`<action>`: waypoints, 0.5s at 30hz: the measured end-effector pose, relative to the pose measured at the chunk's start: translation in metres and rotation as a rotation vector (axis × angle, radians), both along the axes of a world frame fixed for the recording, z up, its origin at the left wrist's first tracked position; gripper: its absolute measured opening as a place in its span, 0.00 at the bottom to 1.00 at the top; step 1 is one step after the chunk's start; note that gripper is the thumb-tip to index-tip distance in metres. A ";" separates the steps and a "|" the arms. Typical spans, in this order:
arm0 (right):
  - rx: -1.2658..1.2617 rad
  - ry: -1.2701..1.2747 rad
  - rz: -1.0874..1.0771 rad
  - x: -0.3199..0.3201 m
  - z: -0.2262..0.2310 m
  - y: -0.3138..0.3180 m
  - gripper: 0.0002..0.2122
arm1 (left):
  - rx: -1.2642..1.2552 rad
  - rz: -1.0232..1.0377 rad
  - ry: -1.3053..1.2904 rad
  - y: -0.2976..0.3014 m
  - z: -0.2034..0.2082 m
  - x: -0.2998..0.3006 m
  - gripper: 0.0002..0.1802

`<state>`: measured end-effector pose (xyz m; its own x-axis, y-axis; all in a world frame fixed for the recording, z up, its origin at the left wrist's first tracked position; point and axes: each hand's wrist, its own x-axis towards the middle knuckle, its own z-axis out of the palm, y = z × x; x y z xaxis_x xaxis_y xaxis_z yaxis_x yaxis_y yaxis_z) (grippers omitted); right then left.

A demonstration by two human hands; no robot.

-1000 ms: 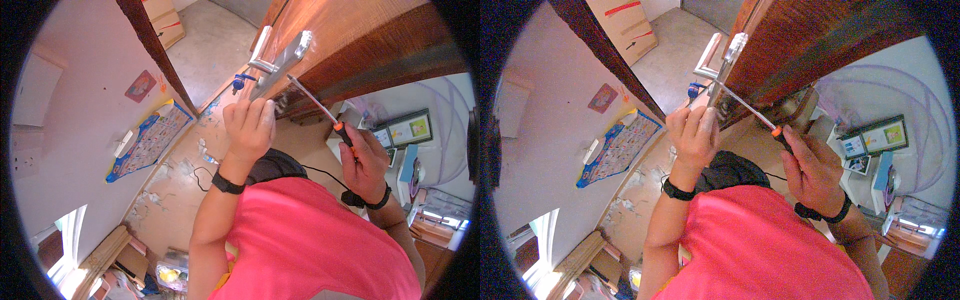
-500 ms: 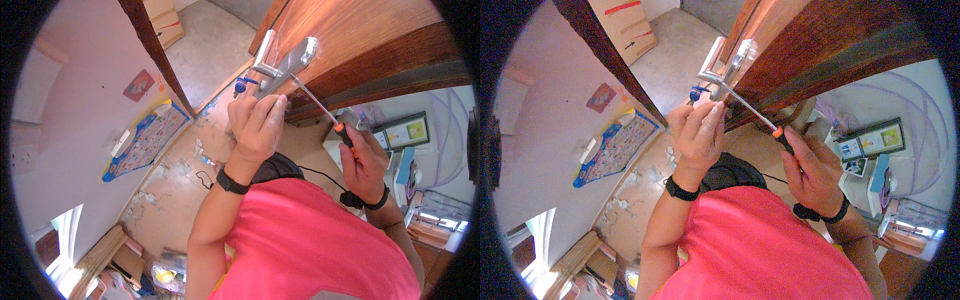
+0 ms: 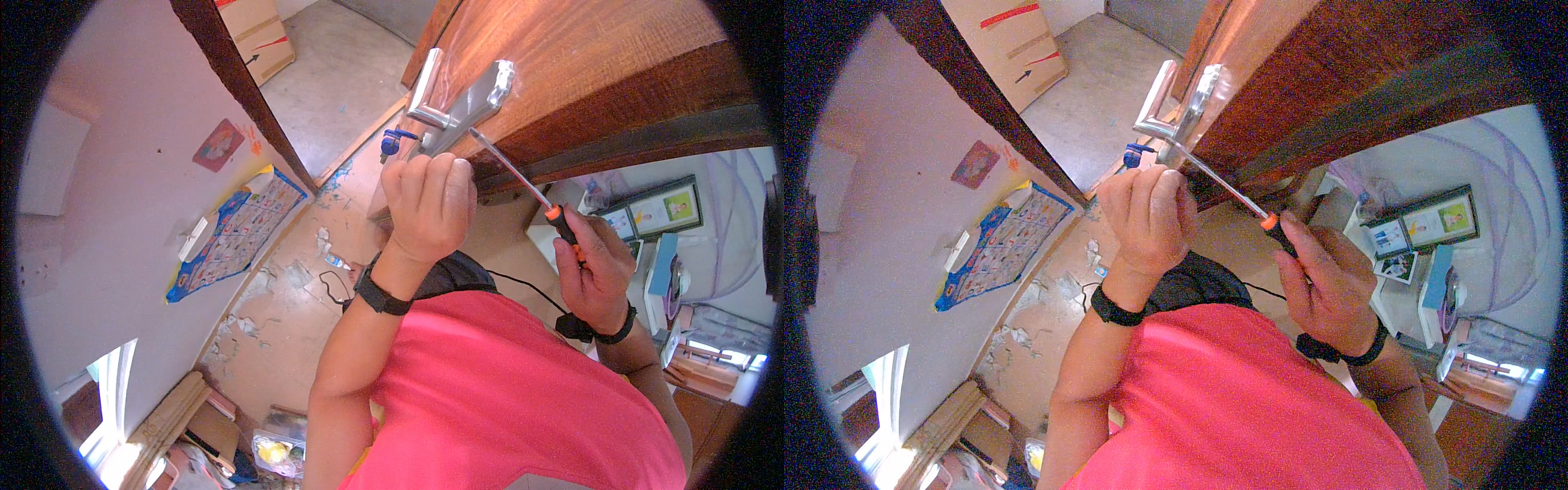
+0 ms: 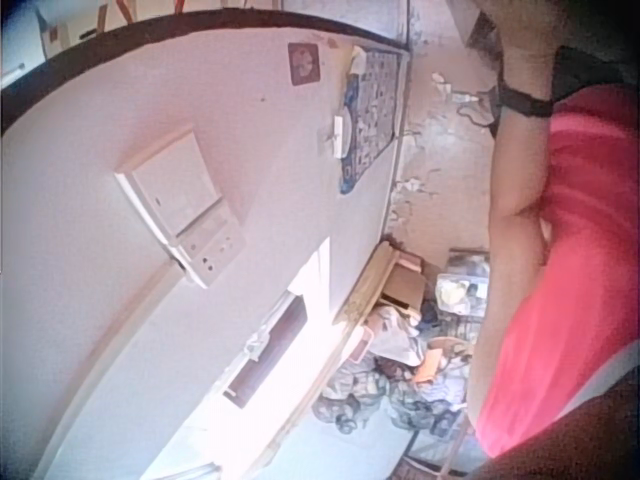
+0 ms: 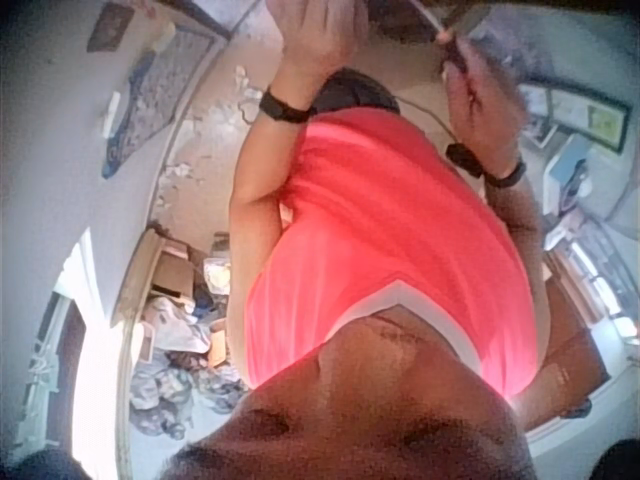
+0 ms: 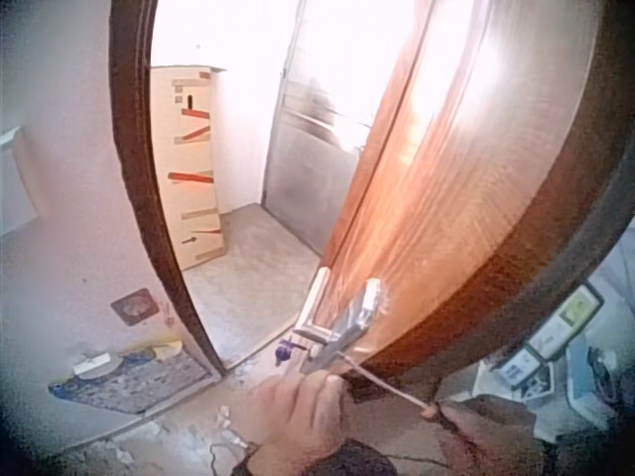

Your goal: The person uses a screwdriver to tighten screws on a door frame and a door handle mechanism.

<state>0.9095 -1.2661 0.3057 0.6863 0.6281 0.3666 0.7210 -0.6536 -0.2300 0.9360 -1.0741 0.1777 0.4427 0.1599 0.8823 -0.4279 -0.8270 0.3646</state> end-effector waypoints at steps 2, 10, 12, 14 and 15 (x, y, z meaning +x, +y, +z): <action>0.006 -0.009 0.005 0.000 -0.001 -0.001 0.20 | -0.039 0.002 -0.001 -0.001 0.001 0.002 0.17; 0.022 -0.020 0.010 -0.001 -0.002 -0.004 0.20 | -0.203 -0.050 0.036 0.001 -0.011 0.004 0.12; 0.013 -0.043 0.000 -0.001 -0.002 -0.004 0.19 | -0.208 -0.051 0.060 0.002 -0.014 0.001 0.12; 0.000 -0.022 -0.003 -0.003 0.000 -0.006 0.18 | -0.213 -0.051 0.085 0.003 -0.016 -0.003 0.13; -0.015 -0.003 -0.006 -0.003 0.001 -0.007 0.17 | -0.216 -0.046 0.092 0.004 -0.016 -0.005 0.12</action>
<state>0.9063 -1.2730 0.3067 0.6891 0.6291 0.3597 0.7176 -0.6614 -0.2180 0.9313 -1.0706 0.1617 0.5307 0.3187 0.7854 -0.4200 -0.7060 0.5703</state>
